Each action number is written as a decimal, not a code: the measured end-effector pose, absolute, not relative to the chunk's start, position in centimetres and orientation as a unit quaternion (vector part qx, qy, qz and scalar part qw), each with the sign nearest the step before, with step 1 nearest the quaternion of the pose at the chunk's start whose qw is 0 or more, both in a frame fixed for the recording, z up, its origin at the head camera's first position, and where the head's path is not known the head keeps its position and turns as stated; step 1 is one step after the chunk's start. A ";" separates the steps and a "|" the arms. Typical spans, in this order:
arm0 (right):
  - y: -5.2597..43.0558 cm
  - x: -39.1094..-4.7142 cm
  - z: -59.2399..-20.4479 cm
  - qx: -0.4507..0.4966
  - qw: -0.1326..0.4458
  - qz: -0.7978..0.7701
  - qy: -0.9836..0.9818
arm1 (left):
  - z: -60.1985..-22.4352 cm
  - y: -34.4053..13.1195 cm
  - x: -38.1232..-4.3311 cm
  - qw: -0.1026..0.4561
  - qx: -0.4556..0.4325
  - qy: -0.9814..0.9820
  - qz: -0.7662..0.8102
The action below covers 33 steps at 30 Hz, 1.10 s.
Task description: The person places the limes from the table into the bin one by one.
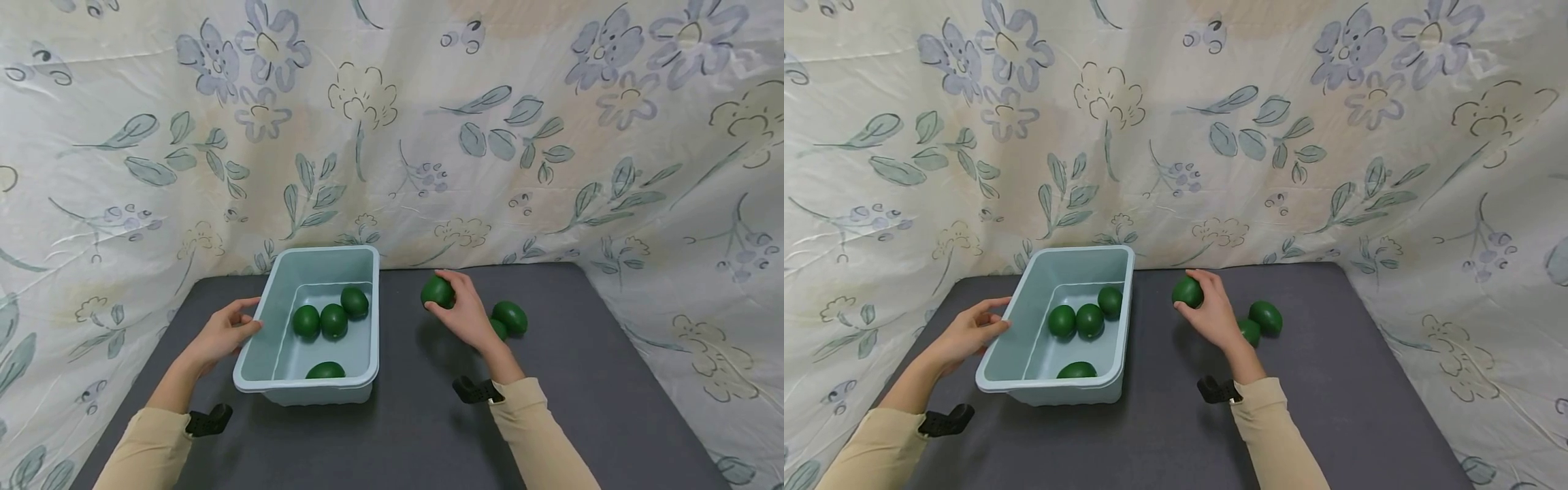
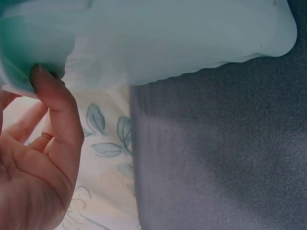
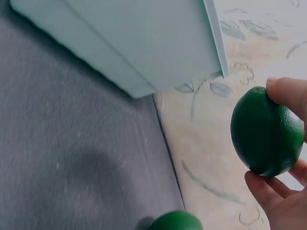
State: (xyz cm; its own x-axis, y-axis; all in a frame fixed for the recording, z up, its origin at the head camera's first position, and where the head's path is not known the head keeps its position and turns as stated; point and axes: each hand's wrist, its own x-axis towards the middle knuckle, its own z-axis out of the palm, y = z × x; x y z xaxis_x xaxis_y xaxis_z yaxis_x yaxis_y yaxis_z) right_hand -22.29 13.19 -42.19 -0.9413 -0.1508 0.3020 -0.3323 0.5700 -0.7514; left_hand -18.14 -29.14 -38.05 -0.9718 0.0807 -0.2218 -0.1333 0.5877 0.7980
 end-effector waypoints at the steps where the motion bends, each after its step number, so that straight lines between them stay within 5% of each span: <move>1: 12.9 -22.4 -42.0 0.140 0.103 0.442 -0.880 | -38.1 -29.1 -18.1 0.118 -0.015 0.884 0.453; 33: 5.6 -23.6 -36.6 0.225 0.083 0.456 -0.857 | -38.2 -29.3 -18.3 0.115 -0.014 0.886 0.450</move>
State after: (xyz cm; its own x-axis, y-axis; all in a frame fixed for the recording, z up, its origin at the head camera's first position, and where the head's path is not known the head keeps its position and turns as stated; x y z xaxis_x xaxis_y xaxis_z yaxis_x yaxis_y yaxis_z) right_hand -23.55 5.57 -36.59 -0.8851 -0.3098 0.3474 -0.4612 0.4826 -0.7446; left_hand -18.27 -29.32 -38.18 -0.9732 0.0793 -0.2157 -0.1273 0.5953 0.7933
